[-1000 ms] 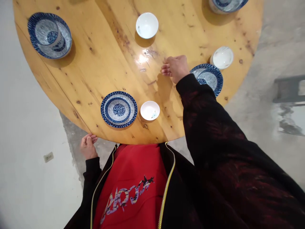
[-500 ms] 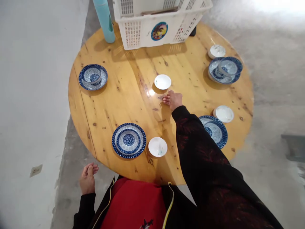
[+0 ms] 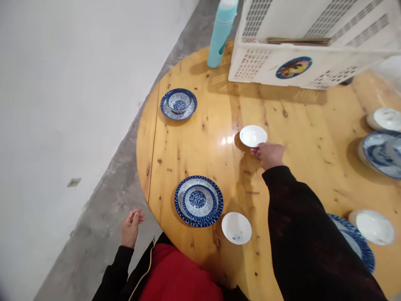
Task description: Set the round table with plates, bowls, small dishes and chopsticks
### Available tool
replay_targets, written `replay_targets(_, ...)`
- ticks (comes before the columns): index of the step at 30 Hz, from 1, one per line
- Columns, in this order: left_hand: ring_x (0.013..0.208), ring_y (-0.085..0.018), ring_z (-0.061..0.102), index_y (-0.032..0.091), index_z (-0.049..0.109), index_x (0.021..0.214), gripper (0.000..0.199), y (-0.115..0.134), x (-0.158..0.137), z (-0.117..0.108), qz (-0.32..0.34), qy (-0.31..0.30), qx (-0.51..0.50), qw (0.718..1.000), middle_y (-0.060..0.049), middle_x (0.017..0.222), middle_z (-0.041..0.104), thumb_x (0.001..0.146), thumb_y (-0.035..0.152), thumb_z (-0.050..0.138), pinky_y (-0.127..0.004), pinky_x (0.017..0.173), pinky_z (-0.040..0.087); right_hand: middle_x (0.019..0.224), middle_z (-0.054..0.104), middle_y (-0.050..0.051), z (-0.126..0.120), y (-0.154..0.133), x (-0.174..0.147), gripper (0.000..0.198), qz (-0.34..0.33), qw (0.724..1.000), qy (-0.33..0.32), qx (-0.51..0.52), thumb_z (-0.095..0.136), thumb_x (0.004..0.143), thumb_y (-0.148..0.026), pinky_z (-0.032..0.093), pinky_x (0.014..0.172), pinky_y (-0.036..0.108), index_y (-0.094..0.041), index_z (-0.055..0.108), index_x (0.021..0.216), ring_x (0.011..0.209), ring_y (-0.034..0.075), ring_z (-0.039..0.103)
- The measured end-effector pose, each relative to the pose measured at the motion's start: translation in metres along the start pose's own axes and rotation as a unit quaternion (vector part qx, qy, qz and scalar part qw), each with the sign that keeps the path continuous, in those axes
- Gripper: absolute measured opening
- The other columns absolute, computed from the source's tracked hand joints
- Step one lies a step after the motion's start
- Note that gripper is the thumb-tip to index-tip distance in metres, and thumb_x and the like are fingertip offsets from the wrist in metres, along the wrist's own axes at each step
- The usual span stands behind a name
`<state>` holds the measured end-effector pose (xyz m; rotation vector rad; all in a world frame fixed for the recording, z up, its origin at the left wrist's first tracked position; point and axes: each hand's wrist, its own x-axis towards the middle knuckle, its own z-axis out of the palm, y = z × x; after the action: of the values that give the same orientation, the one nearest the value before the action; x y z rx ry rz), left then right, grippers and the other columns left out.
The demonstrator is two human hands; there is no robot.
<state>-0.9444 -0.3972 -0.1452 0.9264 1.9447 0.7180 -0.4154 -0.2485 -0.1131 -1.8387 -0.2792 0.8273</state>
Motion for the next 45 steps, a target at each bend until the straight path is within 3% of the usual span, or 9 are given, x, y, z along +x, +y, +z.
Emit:
replay_targets(5,0.063,-0.020,0.070,0.020,0.070,0.086,0.049,0.001,0.003,0.007,0.004,-0.009,-0.029,1.000,-0.005,0.073,0.073,0.077,0.069,0.064,-0.036,0.068,0.060,0.048,0.060,0.006,0.089,0.008,-0.037,0.023,0.017,0.993,-0.109,-0.033,0.071,0.070,-0.003,0.052,0.038,0.021,-0.019,0.059,0.060,0.042,0.016,0.059)
replay_targets(10,0.064,-0.021,0.070,0.019,0.069,0.087,0.051,-0.003,0.006,0.000,-0.004,0.008,-0.037,0.999,-0.006,0.073,0.073,0.077,0.069,0.063,-0.036,0.069,0.060,0.048,0.062,0.005,0.179,0.009,-0.073,0.023,0.032,0.976,-0.210,-0.047,0.070,0.076,0.000,0.053,0.038,0.019,-0.016,0.059,0.064,0.042,0.015,0.063)
replay_targets(15,0.066,-0.022,0.071,0.020,0.069,0.089,0.051,-0.018,0.006,-0.012,-0.026,0.021,-0.042,0.999,-0.006,0.074,0.073,0.077,0.070,0.064,-0.038,0.071,0.061,0.045,0.058,0.001,0.225,0.003,-0.086,0.028,0.032,0.974,-0.220,-0.051,0.066,0.082,0.003,0.052,0.039,0.016,-0.017,0.055,0.066,0.041,0.013,0.062)
replay_targets(34,0.065,-0.020,0.068,0.019,0.068,0.087,0.052,-0.010,0.016,-0.012,-0.043,-0.002,-0.059,0.997,-0.006,0.074,0.072,0.073,0.068,0.064,-0.035,0.069,0.059,0.049,0.062,0.003,0.227,-0.007,-0.115,0.027,0.056,0.970,-0.219,-0.089,0.058,0.086,0.007,0.054,0.044,0.018,-0.014,0.056,0.068,0.042,0.011,0.059)
replay_targets(45,0.064,-0.020,0.068,0.019,0.068,0.087,0.049,-0.014,0.016,-0.012,-0.049,-0.002,-0.063,0.997,-0.005,0.073,0.072,0.073,0.066,0.064,-0.035,0.069,0.060,0.050,0.061,0.002,0.230,-0.011,-0.115,0.030,0.060,0.973,-0.207,-0.083,0.056,0.090,0.005,0.056,0.046,0.019,-0.015,0.055,0.068,0.042,0.011,0.059)
